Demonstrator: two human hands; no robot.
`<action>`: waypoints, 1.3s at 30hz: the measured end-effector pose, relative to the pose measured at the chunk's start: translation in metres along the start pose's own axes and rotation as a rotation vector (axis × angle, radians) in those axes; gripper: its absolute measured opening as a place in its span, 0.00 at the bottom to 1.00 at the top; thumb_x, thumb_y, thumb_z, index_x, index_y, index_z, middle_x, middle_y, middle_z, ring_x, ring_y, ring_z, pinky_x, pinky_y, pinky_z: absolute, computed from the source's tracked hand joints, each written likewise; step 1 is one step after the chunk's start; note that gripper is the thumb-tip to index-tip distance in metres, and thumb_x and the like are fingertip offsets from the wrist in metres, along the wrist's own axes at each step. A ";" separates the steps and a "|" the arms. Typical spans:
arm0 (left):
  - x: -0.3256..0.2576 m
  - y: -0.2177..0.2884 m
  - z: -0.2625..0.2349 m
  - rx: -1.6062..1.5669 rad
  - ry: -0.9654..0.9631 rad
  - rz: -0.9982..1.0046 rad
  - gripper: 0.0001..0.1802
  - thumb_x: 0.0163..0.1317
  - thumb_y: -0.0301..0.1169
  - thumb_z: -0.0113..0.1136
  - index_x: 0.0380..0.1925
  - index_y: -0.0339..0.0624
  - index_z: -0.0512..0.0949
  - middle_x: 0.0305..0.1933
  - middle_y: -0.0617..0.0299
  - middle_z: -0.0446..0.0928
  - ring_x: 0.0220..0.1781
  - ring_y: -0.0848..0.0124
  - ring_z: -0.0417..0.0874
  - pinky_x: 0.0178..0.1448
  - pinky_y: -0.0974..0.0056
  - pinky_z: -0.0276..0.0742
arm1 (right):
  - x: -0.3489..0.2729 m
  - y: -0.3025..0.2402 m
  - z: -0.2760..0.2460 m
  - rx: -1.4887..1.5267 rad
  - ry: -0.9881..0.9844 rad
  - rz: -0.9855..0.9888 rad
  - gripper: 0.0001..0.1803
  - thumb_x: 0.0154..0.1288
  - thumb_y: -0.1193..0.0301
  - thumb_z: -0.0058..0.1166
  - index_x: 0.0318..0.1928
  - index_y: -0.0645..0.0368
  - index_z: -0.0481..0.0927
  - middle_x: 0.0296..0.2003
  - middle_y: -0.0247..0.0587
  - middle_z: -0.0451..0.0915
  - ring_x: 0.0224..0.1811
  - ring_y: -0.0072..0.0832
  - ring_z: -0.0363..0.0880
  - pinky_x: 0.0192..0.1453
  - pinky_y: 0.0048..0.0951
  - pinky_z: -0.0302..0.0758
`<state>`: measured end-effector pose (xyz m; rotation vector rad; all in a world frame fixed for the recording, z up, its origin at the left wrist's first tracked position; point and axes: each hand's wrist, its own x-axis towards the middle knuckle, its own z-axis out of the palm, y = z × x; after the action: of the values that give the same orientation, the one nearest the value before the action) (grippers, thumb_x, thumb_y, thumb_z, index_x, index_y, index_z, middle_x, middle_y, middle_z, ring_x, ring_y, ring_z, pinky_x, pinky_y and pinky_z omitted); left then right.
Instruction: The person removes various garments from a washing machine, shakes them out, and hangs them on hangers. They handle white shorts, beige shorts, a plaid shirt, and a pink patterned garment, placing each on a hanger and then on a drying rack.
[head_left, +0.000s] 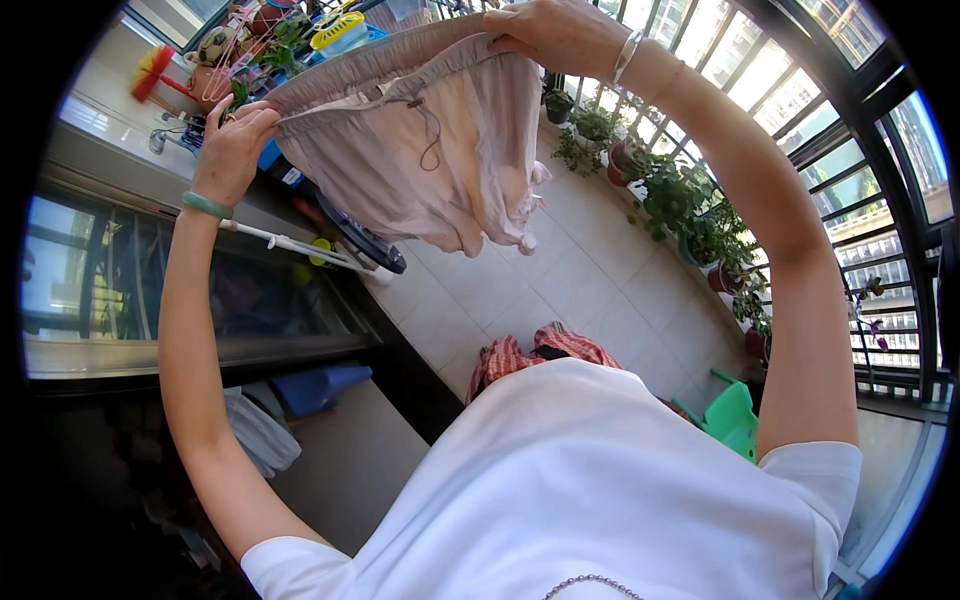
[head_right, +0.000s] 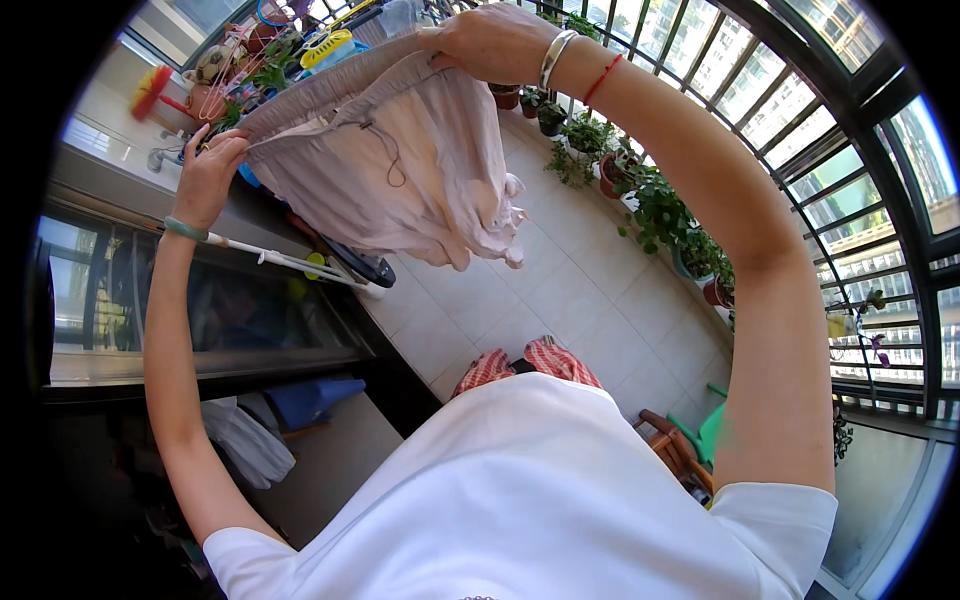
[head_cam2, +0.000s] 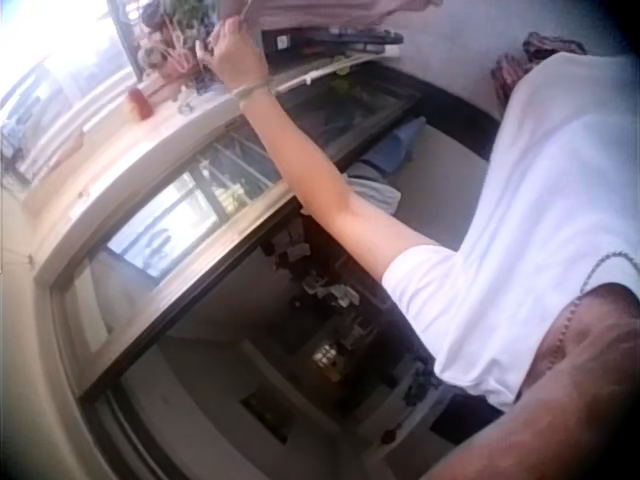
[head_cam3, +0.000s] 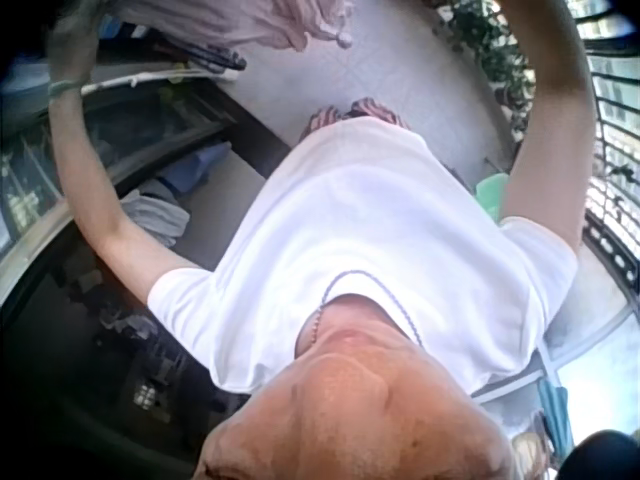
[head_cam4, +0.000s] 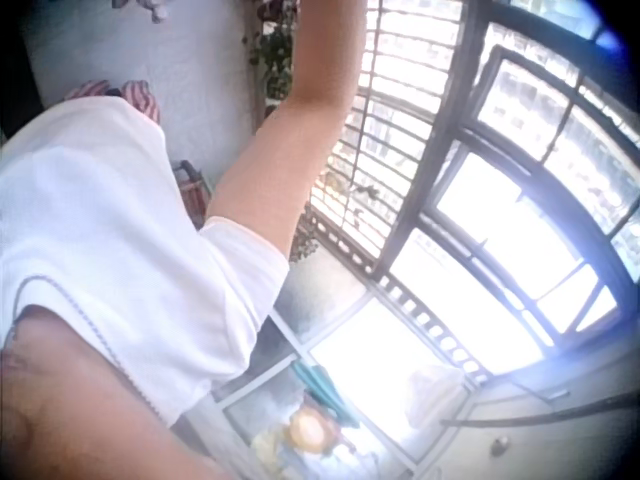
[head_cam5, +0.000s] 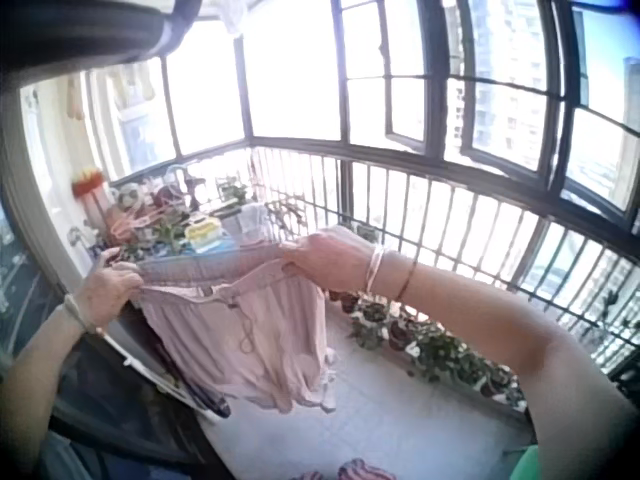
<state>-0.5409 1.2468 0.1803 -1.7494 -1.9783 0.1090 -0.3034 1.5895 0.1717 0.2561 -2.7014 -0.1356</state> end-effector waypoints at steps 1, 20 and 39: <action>0.003 -0.005 0.001 0.007 0.000 -0.015 0.07 0.66 0.29 0.53 0.42 0.42 0.77 0.45 0.57 0.81 0.55 0.64 0.79 0.71 0.52 0.56 | 0.003 0.003 -0.003 0.027 -0.052 0.049 0.11 0.64 0.64 0.53 0.43 0.54 0.79 0.25 0.46 0.80 0.30 0.42 0.82 0.36 0.42 0.79; 0.122 0.093 -0.007 -1.362 0.077 -0.749 0.28 0.55 0.45 0.71 0.46 0.30 0.79 0.44 0.61 0.81 0.44 0.75 0.80 0.49 0.70 0.74 | 0.013 -0.018 0.062 1.194 0.783 0.262 0.14 0.65 0.61 0.57 0.40 0.59 0.80 0.27 0.40 0.84 0.29 0.28 0.85 0.33 0.27 0.81; 0.132 0.058 -0.058 -1.242 0.263 -0.864 0.36 0.57 0.50 0.68 0.54 0.29 0.75 0.51 0.57 0.78 0.55 0.71 0.77 0.60 0.69 0.70 | -0.112 -0.111 0.226 2.037 0.525 1.581 0.14 0.67 0.66 0.55 0.42 0.66 0.79 0.36 0.42 0.81 0.38 0.31 0.81 0.43 0.36 0.81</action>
<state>-0.4716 1.3672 0.2496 -1.0656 -2.5374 -1.8272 -0.2802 1.5165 -0.0932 -1.0469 -0.8235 2.3928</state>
